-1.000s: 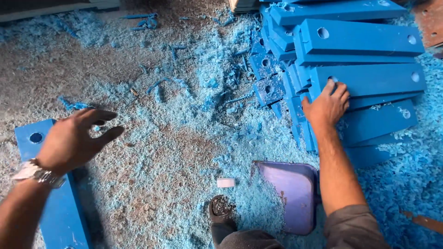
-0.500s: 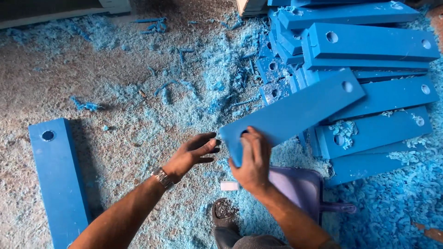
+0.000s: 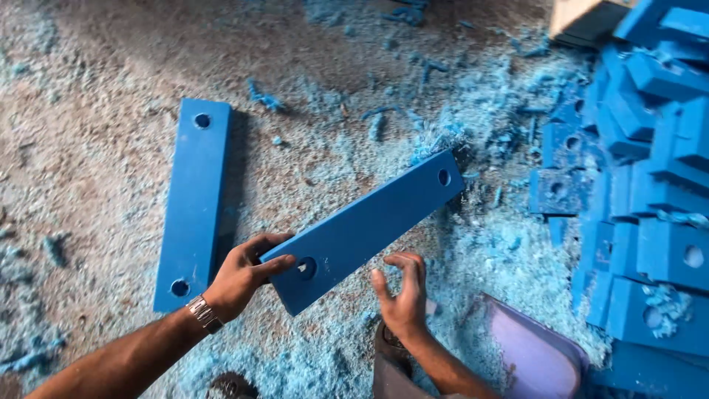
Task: Picking up blue plastic blocks from a shavings-covered floor and stacking them neatly.
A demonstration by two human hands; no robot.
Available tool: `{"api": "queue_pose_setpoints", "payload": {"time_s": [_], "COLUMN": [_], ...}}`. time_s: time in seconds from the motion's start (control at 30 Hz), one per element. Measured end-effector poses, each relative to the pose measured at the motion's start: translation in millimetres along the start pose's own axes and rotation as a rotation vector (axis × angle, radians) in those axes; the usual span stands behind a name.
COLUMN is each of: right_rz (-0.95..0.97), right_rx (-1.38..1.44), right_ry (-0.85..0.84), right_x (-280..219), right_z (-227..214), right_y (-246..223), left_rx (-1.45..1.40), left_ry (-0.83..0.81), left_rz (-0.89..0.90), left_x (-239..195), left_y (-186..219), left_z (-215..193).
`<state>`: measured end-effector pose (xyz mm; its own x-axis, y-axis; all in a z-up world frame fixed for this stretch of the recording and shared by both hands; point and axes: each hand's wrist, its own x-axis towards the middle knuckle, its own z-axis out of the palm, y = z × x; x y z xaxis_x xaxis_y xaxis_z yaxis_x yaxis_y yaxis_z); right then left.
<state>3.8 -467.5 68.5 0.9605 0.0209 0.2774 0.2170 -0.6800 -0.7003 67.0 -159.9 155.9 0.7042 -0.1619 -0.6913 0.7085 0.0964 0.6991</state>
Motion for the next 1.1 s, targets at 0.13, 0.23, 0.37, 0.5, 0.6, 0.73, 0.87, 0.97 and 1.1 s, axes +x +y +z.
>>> {"api": "queue_pose_setpoints", "payload": {"time_s": [0.13, 0.23, 0.37, 0.5, 0.6, 0.73, 0.87, 0.97, 1.1], "right_rz": [0.899, 1.132, 0.871, 0.819, 0.826, 0.716, 0.559, 0.344, 0.446], "right_rx": [1.018, 1.156, 0.816, 0.781, 0.660, 0.703, 0.244, 0.105, 0.201], "right_ry": [-0.383, -0.558, -0.528, -0.808, -0.899, -0.919, -0.966, -0.843, -0.950], "right_x": [-5, 11, 5, 40, 74, 89, 100, 102, 106], "right_z": [21, 52, 90, 123, 169, 229, 236, 222, 220], "right_y": [21, -1, -21, -28, -33, -3, -22, -59, -73], "left_rx": [-0.162, -0.336, -0.635, -0.799, -0.888, -0.668, -0.025, 0.482, 0.810], "left_ry": [0.041, 0.101, 0.230, 0.344, 0.431, 0.604, 0.887, 0.956, 0.838], "left_rz": [-0.069, -0.008, 0.025, -0.036, -0.012, 0.019, 0.168, 0.325, 0.253], "left_x": [-34, -65, -82, -84, -62, -77, -96, -91, -42], "left_y": [-75, -143, -237, -258, -282, -230, -216, -206, -183], "left_z": [-44, -59, -49, -42, -51, -59, -80, -96, -120]}}
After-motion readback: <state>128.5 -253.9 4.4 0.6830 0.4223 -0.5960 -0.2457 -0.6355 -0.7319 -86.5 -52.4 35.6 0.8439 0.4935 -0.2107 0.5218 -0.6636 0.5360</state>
